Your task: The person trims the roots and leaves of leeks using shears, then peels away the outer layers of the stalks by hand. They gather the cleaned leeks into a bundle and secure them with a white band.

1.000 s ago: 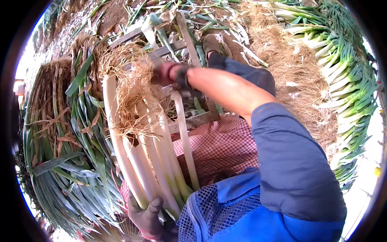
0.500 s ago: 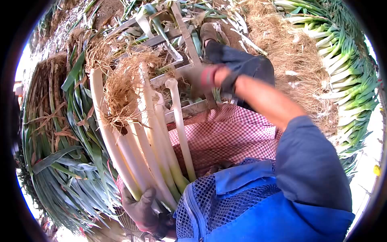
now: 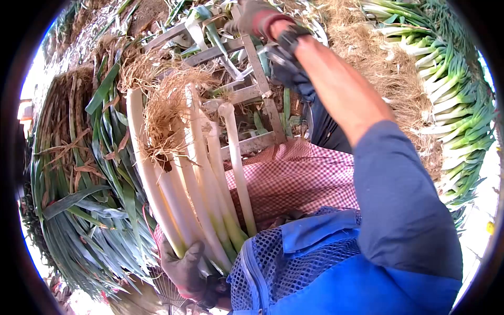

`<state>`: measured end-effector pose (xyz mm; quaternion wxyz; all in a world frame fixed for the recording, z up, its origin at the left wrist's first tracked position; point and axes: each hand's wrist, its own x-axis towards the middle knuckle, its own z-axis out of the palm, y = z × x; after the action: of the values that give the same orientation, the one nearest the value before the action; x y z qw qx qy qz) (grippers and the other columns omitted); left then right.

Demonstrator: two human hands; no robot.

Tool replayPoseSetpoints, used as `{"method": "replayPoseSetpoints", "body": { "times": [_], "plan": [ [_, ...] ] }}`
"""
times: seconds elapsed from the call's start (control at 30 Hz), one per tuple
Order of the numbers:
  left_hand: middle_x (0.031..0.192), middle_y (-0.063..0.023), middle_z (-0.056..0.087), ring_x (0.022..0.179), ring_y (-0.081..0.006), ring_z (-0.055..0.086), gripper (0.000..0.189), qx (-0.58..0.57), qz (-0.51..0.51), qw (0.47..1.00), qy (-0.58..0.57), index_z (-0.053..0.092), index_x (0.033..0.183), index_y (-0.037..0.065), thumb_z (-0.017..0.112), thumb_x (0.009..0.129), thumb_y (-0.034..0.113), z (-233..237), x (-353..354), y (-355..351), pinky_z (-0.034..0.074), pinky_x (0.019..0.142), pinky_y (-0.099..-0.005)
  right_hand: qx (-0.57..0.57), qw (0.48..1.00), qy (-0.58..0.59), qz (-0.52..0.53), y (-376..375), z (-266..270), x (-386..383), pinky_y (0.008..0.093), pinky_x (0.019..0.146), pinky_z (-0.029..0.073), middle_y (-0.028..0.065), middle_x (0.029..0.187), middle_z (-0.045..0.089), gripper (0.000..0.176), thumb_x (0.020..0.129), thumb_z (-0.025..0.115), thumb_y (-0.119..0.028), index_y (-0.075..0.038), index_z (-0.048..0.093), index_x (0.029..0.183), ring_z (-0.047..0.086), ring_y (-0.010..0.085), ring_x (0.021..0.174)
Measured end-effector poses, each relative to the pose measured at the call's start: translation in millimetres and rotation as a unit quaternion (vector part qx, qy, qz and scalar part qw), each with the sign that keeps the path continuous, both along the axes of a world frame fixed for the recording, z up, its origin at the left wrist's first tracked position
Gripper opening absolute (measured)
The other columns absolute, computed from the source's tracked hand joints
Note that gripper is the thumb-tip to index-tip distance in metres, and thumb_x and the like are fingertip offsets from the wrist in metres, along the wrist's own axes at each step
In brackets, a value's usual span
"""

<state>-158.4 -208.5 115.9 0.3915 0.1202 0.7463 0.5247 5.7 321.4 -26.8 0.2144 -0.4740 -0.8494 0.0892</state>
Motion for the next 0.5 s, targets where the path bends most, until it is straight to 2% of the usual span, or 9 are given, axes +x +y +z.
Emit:
{"method": "replayPoseSetpoints", "body": {
  "times": [0.07,0.13,0.2,0.23,0.33,0.37,0.4,0.43,0.5],
  "plan": [
    [0.117,-0.0117,0.076,0.103,-0.0214,0.072,0.08,-0.003,0.002,1.0,-0.008,0.064,0.135,-0.008,0.102,0.074,0.029,0.1,-2.1,2.6,0.057,0.095,-0.0363,-0.295,0.933,-0.156,0.134,-73.4,83.1,-10.8,0.0432,0.111,0.053,0.0258,0.143,0.068,0.096,0.086,0.085,-0.061,0.002,0.056,0.153,0.069,0.0342,0.128],
    [0.122,-0.0149,0.074,0.108,-0.0234,0.072,0.082,-0.01,-0.016,1.0,-0.019,0.058,0.141,-0.01,0.099,0.078,0.023,-6.0,-10.5,-6.9,0.056,0.099,-0.037,-0.302,0.899,-0.224,0.225,-145.5,97.1,-15.9,0.0472,0.11,0.053,0.0242,0.142,0.068,0.1,0.083,0.08,-0.072,-0.003,0.059,0.152,0.069,0.036,0.128],
    [0.127,-0.0181,0.073,0.113,-0.0255,0.072,0.084,-0.018,-0.036,0.999,-0.03,0.052,0.148,-0.012,0.096,0.082,0.017,-7.2,-13.7,-8.9,0.056,0.103,-0.0377,-0.342,0.871,-0.245,0.255,-188.6,83.4,-32.9,0.0483,0.104,0.057,0.0226,0.129,0.074,0.079,0.086,0.079,-0.064,-0.008,0.069,0.142,0.072,0.04,0.12],
    [0.128,-0.0178,0.073,0.114,-0.0251,0.071,0.085,-0.019,-0.039,0.999,-0.031,0.052,0.148,-0.012,0.096,0.081,0.017,-5.7,-12.1,-6.4,0.056,0.102,-0.0374,-0.303,0.886,-0.249,0.248,-204.6,73.2,-43.2,0.049,0.097,0.06,0.0196,0.116,0.078,0.053,0.091,0.077,-0.047,-0.009,0.076,0.128,0.075,0.0399,0.11],
    [0.129,-0.0172,0.072,0.114,-0.0246,0.071,0.085,-0.016,-0.048,0.998,-0.028,0.052,0.148,-0.012,0.096,0.08,0.016,-4.1,-11.7,-0.4,0.056,0.102,-0.0371,-0.256,0.928,-0.203,0.178,-173.2,24.5,-61.9,0.0498,0.089,0.062,0.0171,0.104,0.079,0.032,0.094,0.072,-0.033,-0.009,0.08,0.113,0.078,0.0381,0.099],
    [0.13,-0.0169,0.071,0.114,-0.0245,0.07,0.085,-0.013,-0.052,0.998,-0.026,0.053,0.148,-0.012,0.095,0.08,0.016,-3.4,-11.1,-0.9,0.057,0.101,-0.037,-0.136,0.972,-0.152,0.121,-131.2,-21.3,-57.6,0.0479,0.081,0.063,0.0145,0.094,0.079,0.025,0.096,0.069,-0.028,-0.007,0.08,0.104,0.079,0.0351,0.09],
    [0.13,-0.0169,0.071,0.114,-0.0245,0.07,0.085,-0.013,-0.047,0.999,-0.023,0.053,0.148,-0.012,0.095,0.08,0.016,-2.6,-10.1,-1.8,0.057,0.101,-0.037,-0.183,0.972,-0.142,-0.032,-92.1,-15.4,-59.1,0.0486,0.081,0.062,0.0155,0.093,0.079,0.025,0.097,0.07,-0.028,-0.005,0.078,0.104,0.079,0.0341,0.092],
    [0.13,-0.0164,0.071,0.114,-0.0243,0.07,0.085,-0.017,-0.04,0.999,-0.022,0.053,0.147,-0.012,0.096,0.079,0.017,-2.9,-9.2,-1.1,0.057,0.101,-0.0365,-0.166,0.983,-0.058,-0.056,-72.3,4.8,-43.2,0.0425,0.066,0.061,0.0167,0.079,0.074,0.027,0.105,0.06,-0.02,-0.002,0.079,0.097,0.074,0.0272,0.072],
    [0.128,-0.015,0.072,0.114,-0.0236,0.07,0.086,-0.03,-0.031,0.999,-0.006,0.055,0.146,-0.011,0.098,0.077,0.018,-6.3,-11.1,-2.8,0.057,0.1,-0.0355,-0.019,0.988,-0.147,-0.044,-29.2,-6.8,-31.8,0.0483,0.09,0.062,0.0195,0.114,0.079,0.04,0.101,0.072,-0.038,-0.004,0.073,0.124,0.078,0.0356,0.103]
  ]
}}
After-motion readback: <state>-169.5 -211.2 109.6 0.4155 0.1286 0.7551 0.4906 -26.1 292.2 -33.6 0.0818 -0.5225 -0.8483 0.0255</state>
